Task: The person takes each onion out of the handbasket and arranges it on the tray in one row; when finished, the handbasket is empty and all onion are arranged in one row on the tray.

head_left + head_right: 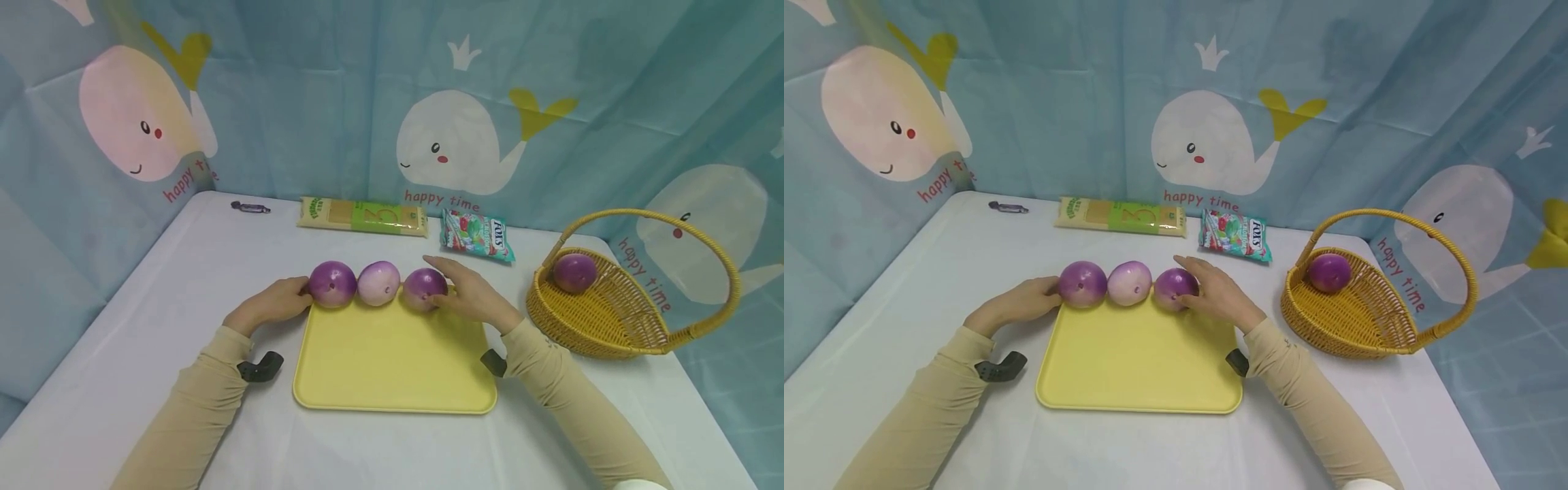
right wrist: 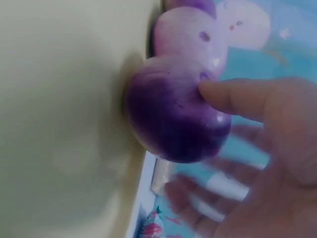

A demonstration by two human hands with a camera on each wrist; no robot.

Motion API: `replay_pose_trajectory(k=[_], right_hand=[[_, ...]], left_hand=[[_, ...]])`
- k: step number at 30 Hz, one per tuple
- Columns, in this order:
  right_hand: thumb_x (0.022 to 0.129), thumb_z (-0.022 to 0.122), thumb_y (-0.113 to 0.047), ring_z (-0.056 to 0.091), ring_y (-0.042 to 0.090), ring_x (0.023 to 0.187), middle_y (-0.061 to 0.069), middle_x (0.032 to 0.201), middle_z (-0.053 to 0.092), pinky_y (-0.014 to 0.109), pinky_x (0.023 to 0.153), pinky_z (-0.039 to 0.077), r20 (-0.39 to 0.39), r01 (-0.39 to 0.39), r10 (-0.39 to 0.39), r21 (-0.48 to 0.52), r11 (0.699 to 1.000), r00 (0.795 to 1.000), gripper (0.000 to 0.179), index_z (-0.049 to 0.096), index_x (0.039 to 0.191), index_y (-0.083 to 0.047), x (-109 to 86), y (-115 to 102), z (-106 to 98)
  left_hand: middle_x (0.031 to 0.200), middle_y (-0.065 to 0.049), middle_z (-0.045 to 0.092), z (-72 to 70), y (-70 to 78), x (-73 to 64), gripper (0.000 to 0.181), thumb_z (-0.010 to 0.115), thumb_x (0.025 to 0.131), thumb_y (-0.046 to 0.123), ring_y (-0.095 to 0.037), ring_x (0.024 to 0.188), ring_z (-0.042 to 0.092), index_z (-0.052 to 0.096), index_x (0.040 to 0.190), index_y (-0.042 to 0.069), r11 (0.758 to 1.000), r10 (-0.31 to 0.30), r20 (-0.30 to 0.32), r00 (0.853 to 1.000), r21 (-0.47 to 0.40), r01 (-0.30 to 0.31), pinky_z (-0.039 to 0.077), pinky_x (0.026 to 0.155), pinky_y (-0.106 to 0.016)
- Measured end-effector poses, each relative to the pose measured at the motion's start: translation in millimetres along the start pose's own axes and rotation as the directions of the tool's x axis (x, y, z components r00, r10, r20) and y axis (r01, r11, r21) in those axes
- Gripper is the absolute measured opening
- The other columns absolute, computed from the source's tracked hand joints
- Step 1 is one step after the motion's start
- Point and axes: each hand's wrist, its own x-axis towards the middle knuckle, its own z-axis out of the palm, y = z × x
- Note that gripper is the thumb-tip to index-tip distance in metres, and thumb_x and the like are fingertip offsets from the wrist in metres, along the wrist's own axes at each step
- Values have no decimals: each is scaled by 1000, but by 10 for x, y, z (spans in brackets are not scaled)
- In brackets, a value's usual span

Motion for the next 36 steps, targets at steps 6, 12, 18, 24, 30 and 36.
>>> replay_pose_trajectory(k=[6, 12, 18, 24, 30, 36], right_hand=[[90, 66, -9, 47, 38, 135, 23, 143, 51, 52, 113, 40, -28, 199, -200, -27, 980, 979, 51, 53, 140, -6, 13, -20, 11], [86, 72, -15, 56, 35, 122, 23, 139, 50, 49, 101, 51, -30, 79, -81, -60, 995, 996, 67, 44, 146, -5, 2, -56, 15], [78, 81, -23, 64, 28, 97, 16, 121, 62, 39, 84, 55, -36, -45, 44, -44, 998, 998, 70, 49, 137, -4, 27, -69, 43], [79, 81, -28, 64, 28, 101, 16, 120, 60, 40, 86, 56, -2, -73, 73, -40, 997, 997, 74, 47, 141, -8, 19, -78, 32], [81, 78, -36, 64, 31, 109, 18, 132, 55, 45, 93, 55, 7, -67, 67, -73, 995, 998, 79, 43, 146, -10, 14, -85, 24], [84, 74, -42, 57, 32, 122, 16, 136, 54, 49, 100, 52, -57, -66, 60, -121, 990, 997, 72, 46, 144, -13, 85, -179, 35]], left_hand=[[128, -28, 59, -8, 2, -3, 45, 42, 96, 19, -45, 126, 52, 50, 131, -8, 1000, 7, -4, 1000, 2, -7, 41, 108, -59], [130, -29, 58, -9, -1, 1, 46, 42, 96, 19, -45, 127, 51, 49, 133, -9, 1000, 13, -9, 1000, 1, -13, 40, 110, -59], [136, -31, 54, 8, -16, 7, 51, 41, 96, 19, -48, 132, 46, 44, 138, -10, 1000, 5, 0, 1000, -1, -5, 37, 112, -59], [133, -29, 56, 13, -16, 12, 48, 41, 96, 19, -47, 130, 48, 47, 135, -9, 1000, 8, -4, 1000, 5, -8, 39, 111, -59], [134, -30, 55, 5, -6, 3, 48, 41, 96, 19, -48, 130, 48, 47, 135, -9, 1000, 6, -2, 1000, 7, -6, 39, 111, -59], [130, -29, 58, -3, 3, -1, 46, 42, 96, 19, -46, 127, 51, 49, 132, -9, 1000, 7, -6, 1000, 7, -7, 40, 109, -59]])
